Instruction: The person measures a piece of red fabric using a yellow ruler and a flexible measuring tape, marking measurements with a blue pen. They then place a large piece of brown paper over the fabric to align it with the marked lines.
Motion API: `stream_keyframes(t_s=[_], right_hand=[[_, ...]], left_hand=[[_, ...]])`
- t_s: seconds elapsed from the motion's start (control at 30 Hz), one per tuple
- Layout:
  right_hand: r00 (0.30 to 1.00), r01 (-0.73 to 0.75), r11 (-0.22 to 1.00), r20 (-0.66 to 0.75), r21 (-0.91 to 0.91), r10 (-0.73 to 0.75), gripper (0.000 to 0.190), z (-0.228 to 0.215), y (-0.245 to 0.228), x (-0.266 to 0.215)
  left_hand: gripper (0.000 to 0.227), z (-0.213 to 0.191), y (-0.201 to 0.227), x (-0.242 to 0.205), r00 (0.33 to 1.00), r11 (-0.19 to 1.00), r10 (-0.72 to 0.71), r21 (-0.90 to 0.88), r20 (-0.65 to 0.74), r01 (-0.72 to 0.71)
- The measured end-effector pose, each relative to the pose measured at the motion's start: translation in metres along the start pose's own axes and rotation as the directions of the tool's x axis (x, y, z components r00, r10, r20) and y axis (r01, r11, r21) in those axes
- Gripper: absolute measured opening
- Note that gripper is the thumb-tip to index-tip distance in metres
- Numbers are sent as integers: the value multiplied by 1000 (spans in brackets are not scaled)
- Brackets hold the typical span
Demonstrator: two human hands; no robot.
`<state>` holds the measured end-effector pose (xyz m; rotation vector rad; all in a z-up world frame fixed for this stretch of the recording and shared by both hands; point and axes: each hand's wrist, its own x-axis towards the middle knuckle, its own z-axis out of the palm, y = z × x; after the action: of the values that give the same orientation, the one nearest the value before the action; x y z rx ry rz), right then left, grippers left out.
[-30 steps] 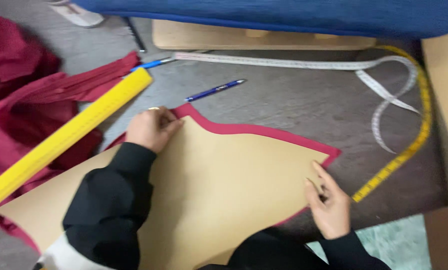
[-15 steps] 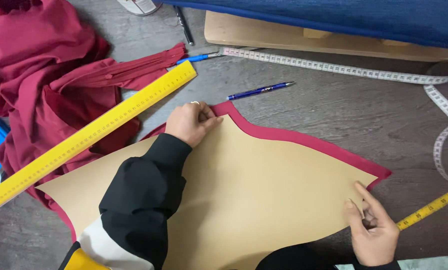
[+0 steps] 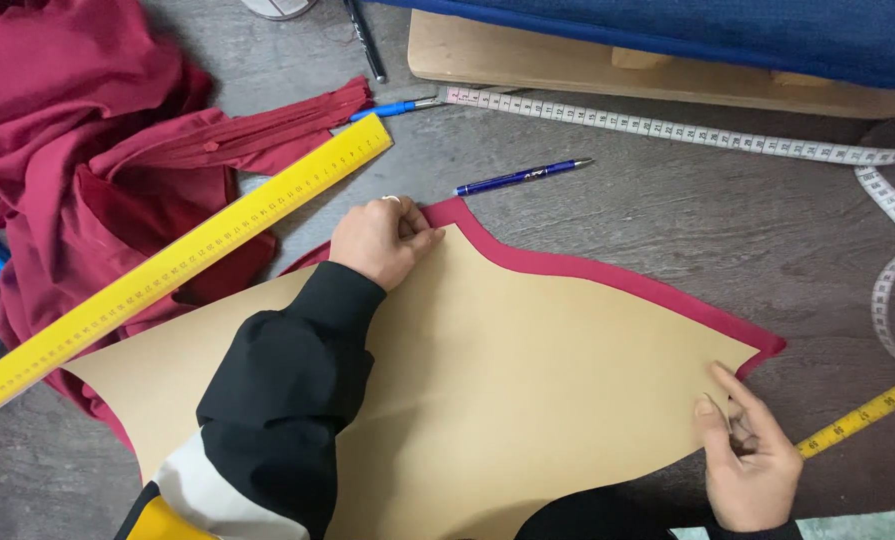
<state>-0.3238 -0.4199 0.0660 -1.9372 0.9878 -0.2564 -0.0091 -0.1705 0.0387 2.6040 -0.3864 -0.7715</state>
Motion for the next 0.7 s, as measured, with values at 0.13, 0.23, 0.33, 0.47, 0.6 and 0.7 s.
stream_keyframes(t_s=[0.13,0.23,0.33,0.47,0.6,0.7], right_hand=[[1000,-14,1000,1,8,14,35,-1,6,0],[1000,-15,1000,6,18,15,35,-1,6,0],[999,-34,999,2,-1,34,35,-1,2,0],[1000,-21,1000,6,4,21,34,-1,2,1],[999,-40,999,28,36,39,35,-2,10,1],[999,-44,999,11,13,44,33,-2,7,1]], left_hand=[[22,0,0,-1,1000,1000,7,-18,-16,-7],[23,0,0,0,1000,1000,13,6,-16,-13],[23,-1,2,-2,1000,1000,6,-6,-12,-6],[23,1,1,-1,1000,1000,-5,13,-15,5],[23,1,2,-1,1000,999,-27,32,-6,27],[22,1,4,-3,1000,1000,-13,25,-12,13]])
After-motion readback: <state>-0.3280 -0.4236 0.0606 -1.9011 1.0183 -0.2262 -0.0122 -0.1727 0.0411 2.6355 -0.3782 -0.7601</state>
